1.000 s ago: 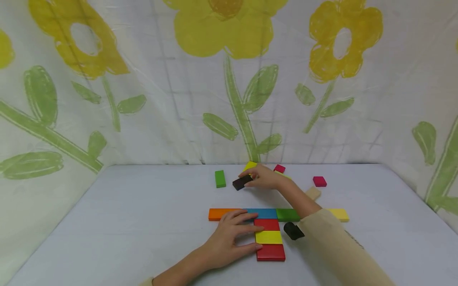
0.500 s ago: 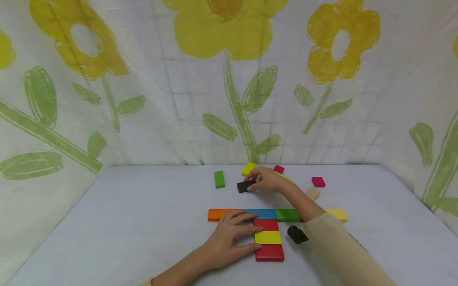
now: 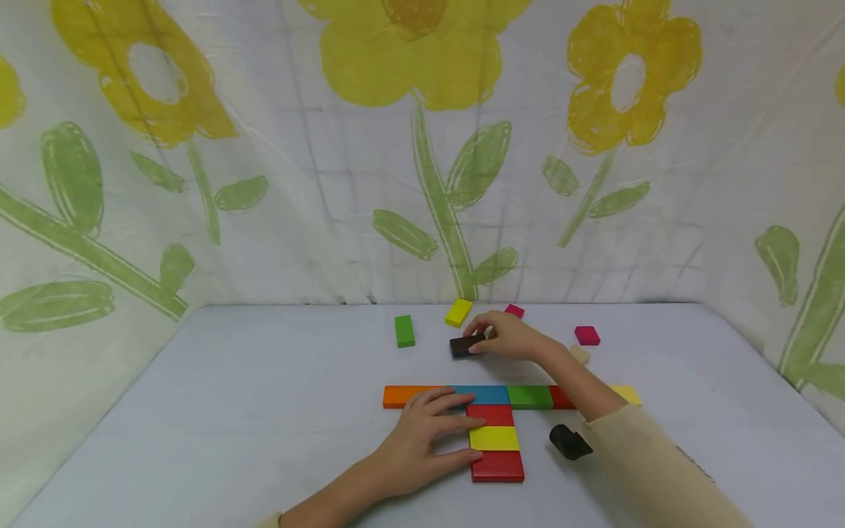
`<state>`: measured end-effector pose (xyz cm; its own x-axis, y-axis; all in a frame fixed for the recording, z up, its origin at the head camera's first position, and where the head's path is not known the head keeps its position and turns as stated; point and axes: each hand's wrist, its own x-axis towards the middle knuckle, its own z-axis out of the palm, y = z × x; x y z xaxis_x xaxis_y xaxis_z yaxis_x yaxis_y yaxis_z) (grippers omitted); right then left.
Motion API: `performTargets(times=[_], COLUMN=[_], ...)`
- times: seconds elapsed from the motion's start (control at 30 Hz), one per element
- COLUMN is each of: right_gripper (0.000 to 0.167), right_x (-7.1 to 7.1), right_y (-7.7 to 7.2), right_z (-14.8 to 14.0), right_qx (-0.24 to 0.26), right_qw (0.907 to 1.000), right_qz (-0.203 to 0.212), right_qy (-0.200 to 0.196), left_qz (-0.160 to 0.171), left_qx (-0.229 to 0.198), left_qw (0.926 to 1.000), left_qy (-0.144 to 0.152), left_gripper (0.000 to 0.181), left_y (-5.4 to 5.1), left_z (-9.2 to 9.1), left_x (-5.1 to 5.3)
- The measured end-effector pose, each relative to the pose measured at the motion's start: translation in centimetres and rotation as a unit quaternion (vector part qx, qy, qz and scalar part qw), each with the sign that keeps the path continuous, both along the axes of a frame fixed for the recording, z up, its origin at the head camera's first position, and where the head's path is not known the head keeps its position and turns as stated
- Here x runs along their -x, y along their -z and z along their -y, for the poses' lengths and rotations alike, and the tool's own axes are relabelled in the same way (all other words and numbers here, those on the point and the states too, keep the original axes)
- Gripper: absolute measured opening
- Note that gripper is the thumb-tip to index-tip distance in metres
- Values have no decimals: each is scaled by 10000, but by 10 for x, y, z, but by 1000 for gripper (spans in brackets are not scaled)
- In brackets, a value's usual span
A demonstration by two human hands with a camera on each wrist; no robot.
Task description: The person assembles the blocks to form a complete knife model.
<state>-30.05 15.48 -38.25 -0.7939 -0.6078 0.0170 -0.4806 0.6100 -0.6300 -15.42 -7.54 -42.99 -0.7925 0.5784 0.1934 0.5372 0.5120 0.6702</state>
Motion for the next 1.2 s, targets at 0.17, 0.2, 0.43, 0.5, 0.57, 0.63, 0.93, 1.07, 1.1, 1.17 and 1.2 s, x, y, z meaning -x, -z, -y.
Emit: performTargets(times=[0.17,0.2,0.43,0.5,0.57,0.63,0.93,1.07,1.1,1.17,1.2], right_gripper=[27,28,30,30,30,31,33,30,29,28,28], right_x=[-8,-11,-32,-39,-45,-52,-84,-97,-100,-106,-109], right_y=[-4,-5,-10,-11,-12,-13,-17,-16,-16,-14,-13], right_z=[-12,-15,-31,-36,-40,-44,-65,-70,-71,-73,-74], right_qx=[16,23,153,197,245,322,585,685,699,752,764], right_qw=[9999,9998,9987,9985,9981,9976,9947,9933,9931,9924,9923], right_qz=[-99,-92,-40,-129,-235,-299,-339,-365,-406,-455,-499], right_qy=[129,161,478,499,517,536,777,852,855,857,839], left_qz=[-44,-44,44,54,64,63,14,52,64,71,67], left_qx=[-14,-11,41,55,62,73,76,110,115,115,113], left_qw=[10000,10000,10000,10000,10000,9999,10000,9999,9999,9999,9999], left_qy=[-9,-10,-37,-40,-39,-44,-48,-44,-43,-41,-39], left_gripper=[40,40,41,42,42,42,42,43,43,43,43], left_y=[0,0,1,1,1,1,1,0,0,0,0], left_z=[0,1,2,2,2,2,0,0,0,0,0], left_x=[0,0,-1,-1,-1,-1,-1,-1,-1,-1,-1])
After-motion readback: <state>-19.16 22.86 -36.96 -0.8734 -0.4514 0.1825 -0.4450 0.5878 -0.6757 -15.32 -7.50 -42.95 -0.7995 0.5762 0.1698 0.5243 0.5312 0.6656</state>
